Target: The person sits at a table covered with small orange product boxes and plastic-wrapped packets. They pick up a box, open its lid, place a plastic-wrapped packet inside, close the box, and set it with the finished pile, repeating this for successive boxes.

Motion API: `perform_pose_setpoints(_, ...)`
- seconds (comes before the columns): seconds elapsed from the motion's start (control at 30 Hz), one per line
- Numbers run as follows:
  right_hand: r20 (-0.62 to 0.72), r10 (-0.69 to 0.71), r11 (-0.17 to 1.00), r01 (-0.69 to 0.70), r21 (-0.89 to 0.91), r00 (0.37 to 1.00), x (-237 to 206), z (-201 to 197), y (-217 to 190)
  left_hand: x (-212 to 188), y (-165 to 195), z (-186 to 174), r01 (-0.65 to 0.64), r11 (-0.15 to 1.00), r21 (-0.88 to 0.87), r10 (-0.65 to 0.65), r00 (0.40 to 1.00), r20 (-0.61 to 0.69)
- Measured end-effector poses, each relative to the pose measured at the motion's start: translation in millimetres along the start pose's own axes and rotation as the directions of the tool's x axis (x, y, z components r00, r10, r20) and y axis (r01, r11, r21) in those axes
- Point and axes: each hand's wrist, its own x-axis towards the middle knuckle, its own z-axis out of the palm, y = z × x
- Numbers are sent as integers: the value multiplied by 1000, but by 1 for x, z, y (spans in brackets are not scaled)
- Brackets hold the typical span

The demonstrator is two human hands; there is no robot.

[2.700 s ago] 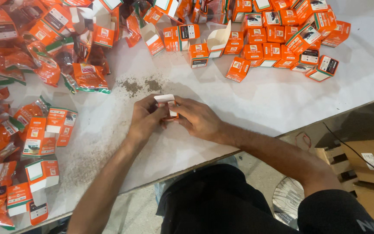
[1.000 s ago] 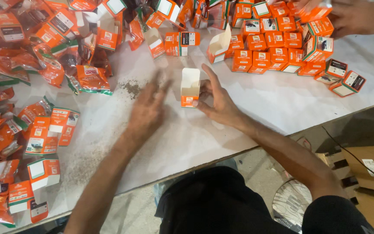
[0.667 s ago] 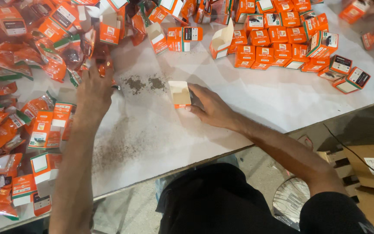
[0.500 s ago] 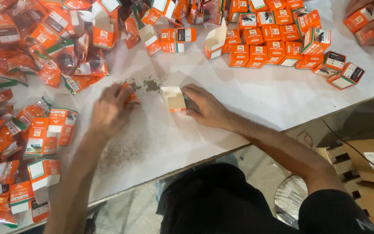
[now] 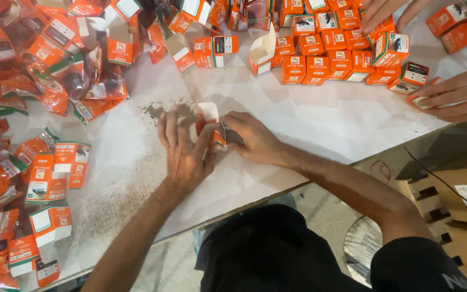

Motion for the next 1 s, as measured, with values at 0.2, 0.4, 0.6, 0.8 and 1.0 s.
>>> perform_pose_setpoints(0.2, -4, -19, 1000, 19, -5, 1000, -2, 3, -2, 14, 1, 11, 199, 980, 16, -200, 977, 77)
perform_pose_setpoints(0.4, -65, 5, 1000, -4, 11, 998, -3, 7, 1, 11, 8, 21, 621, 691, -370, -629, 769, 115)
perform_pose_setpoints(0.6, -77, -44, 999, 44, 2, 996, -8, 10, 0, 11, -10, 26, 708, 448, -547, -635, 682, 363)
perform_pose_setpoints(0.8, -80, -123, 989, 115, -98, 989, -8, 13, 4, 10, -32, 2, 702, -122, -702, -419, 605, 677)
perform_pose_setpoints(1.0, -86, -96, 993, 89, -82, 992, -9, 14, 2, 25, -39, 15, 793, 115, -598, -475, 573, 668)
